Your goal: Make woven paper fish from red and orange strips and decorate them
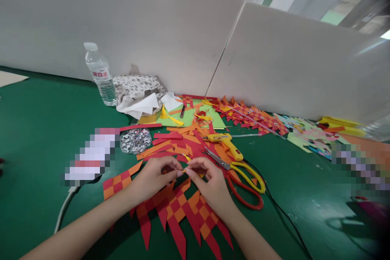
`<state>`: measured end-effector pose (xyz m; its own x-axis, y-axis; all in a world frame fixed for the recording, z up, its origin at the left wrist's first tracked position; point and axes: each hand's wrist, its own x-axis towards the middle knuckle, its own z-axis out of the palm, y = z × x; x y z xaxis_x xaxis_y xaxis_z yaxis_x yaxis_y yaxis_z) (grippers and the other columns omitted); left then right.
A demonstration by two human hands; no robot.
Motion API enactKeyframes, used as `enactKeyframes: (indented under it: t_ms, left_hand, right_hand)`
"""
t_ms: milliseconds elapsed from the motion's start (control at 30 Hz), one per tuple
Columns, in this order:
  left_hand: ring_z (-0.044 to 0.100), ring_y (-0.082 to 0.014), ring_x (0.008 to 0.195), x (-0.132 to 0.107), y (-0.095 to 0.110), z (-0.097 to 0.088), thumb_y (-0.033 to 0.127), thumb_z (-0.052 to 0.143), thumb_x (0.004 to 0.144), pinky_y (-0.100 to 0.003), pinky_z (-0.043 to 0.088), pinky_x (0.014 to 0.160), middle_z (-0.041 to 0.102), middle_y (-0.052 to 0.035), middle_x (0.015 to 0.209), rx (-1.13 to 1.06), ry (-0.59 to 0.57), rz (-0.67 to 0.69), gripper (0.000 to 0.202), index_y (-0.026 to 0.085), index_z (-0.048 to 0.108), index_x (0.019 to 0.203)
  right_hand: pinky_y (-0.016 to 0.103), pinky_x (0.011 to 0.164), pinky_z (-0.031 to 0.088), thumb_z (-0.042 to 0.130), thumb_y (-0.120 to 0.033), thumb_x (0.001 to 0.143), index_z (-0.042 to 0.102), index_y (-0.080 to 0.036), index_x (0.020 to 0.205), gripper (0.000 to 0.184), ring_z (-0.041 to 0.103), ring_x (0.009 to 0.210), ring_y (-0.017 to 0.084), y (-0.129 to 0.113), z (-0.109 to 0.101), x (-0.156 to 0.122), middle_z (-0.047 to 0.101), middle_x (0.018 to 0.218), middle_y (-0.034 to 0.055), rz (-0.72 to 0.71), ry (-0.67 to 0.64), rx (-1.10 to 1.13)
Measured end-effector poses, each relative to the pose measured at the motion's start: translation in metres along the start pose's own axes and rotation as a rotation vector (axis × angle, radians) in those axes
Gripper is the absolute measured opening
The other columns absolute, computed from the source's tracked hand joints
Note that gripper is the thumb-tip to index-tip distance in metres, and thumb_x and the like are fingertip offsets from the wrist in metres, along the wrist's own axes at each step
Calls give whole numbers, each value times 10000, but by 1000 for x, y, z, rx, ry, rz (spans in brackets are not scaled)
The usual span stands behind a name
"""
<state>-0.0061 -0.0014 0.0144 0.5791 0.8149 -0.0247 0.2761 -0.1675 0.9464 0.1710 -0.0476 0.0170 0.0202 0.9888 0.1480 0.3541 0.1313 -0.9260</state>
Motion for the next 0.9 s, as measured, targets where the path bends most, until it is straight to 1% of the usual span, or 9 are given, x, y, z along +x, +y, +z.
enactKeyframes:
  t_ms: [100,167,300,367,433,567,700,767,900]
  left_hand:
    - [551,-119,618,0,1,-1,318,529,840,-212,416,566,649,5,710,106,-7,5,185,198,671,842]
    - [552,-124,623,0,1,-2,328,522,841,-215,417,568,647,1,707,118,-4,-1,199,198,671,829]
    - [561,-134,649,-1,1,-2,367,514,834,-213,450,557,619,-8,734,-6,29,-70,215,185,629,827]
    - [557,-134,656,-1,2,-2,387,519,822,-207,462,534,593,-9,751,-87,54,-120,220,183,602,830]
    - [545,-127,641,-1,3,-2,399,521,814,-198,459,510,563,-2,737,-141,70,-162,224,183,578,825]
    - [518,-109,602,-1,6,-3,401,514,811,-180,429,486,530,13,692,-168,76,-193,223,182,555,807]
    - [513,-106,602,-1,8,-4,394,509,803,-180,415,483,529,15,692,-173,69,-194,212,185,543,802]
    - [517,-109,603,-1,9,-4,390,502,801,-184,414,482,525,17,690,-173,67,-201,206,187,539,810]
    - [519,-110,586,-1,7,-3,397,478,826,-193,417,479,521,21,686,-152,55,-214,217,188,536,832]
  right_hand:
    - [250,726,523,592,-273,820,602,-210,890,95,657,821,156,2,2,0,680,855,25,-21,-2,-29]
    - [259,734,519,561,-276,843,603,-211,891,91,651,830,159,2,2,0,678,867,30,-47,23,-63]
    - [280,752,508,524,-295,866,596,-222,908,111,637,863,172,4,-6,0,669,915,40,-100,252,-140]
    - [286,735,506,530,-304,860,579,-220,904,107,634,836,172,6,-10,3,662,906,43,-97,335,-184]
    - [291,705,503,557,-306,836,564,-217,904,113,629,806,176,11,-13,6,656,878,42,-87,336,-261]
    - [335,752,489,625,-276,771,560,-224,978,222,613,878,213,20,-12,10,655,897,43,-92,200,-510]
    - [355,769,475,555,-208,814,579,-230,968,157,608,856,219,22,-11,11,658,852,39,-131,128,-651]
    - [347,756,474,509,-200,849,583,-228,930,113,608,842,214,21,-14,11,655,840,44,-182,162,-646]
    - [357,774,478,466,-225,886,569,-225,926,111,593,874,219,17,-20,12,641,883,69,-292,309,-609]
